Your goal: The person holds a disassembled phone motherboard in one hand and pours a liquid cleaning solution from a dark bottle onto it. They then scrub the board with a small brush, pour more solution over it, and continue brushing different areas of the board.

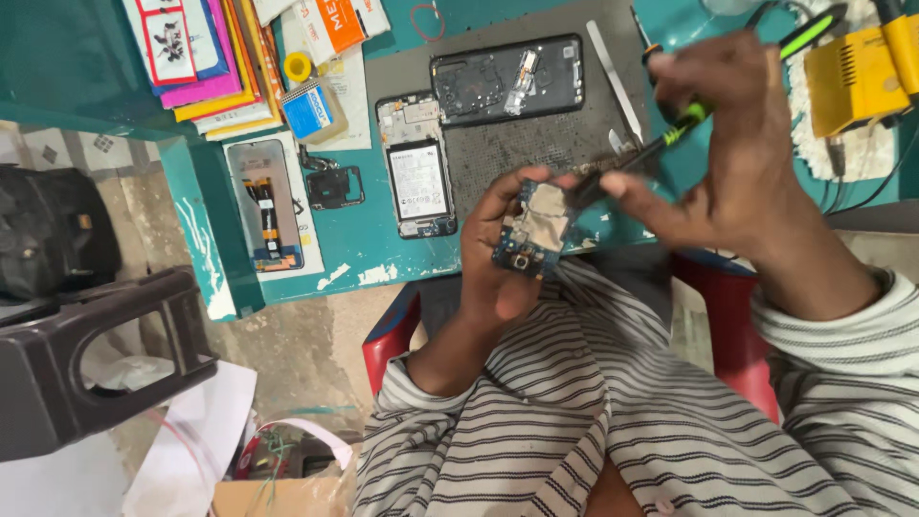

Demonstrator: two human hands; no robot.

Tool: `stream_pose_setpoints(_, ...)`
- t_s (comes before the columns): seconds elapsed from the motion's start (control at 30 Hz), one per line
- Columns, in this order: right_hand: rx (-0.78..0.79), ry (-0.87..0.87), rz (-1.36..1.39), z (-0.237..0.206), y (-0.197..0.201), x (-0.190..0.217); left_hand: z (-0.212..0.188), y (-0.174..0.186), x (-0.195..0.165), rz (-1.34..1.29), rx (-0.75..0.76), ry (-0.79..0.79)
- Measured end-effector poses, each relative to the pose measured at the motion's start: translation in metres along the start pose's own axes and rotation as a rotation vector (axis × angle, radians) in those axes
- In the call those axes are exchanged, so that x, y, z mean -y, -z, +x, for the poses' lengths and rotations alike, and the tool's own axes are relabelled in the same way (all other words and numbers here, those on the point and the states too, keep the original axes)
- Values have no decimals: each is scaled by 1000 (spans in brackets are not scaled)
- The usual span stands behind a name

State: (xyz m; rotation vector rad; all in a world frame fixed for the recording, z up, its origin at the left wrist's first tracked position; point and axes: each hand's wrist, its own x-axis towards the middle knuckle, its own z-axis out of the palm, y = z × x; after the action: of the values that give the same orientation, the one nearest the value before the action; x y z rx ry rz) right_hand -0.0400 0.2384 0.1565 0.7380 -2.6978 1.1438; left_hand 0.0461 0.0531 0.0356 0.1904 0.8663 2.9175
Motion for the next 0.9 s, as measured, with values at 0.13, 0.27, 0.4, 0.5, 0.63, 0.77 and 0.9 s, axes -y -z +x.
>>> stream_pose_setpoints(0.13, -21, 306, -157, -16, -10, -18, 6, -4, 8, -22, 7, -18)
stream_pose_setpoints(0.27, -169, 261, -244, -32, -9, -40, 6, -6, 6, -58, -44, -49)
stream_pose_setpoints(0.4, -291, 157, -317, -37, -4, -42, 3, -7, 0, 26, -61, -122)
stream_pose_setpoints(0.5, -168, 216, -151, -40, -7, -31, 6, -5, -4, 50, -23, -124)
stream_pose_setpoints(0.63, 121, 68, 80, -47, -10, -21, 6, -4, -7, 89, 3, -87)
stream_pose_setpoints(0.77, 190, 173, 52, -40, -9, -22, 1, -3, -11, 133, 51, -40)
stream_pose_setpoints(0.9, 108, 84, 90, -20, -7, -15, 5, -1, -8, 134, 46, -50)
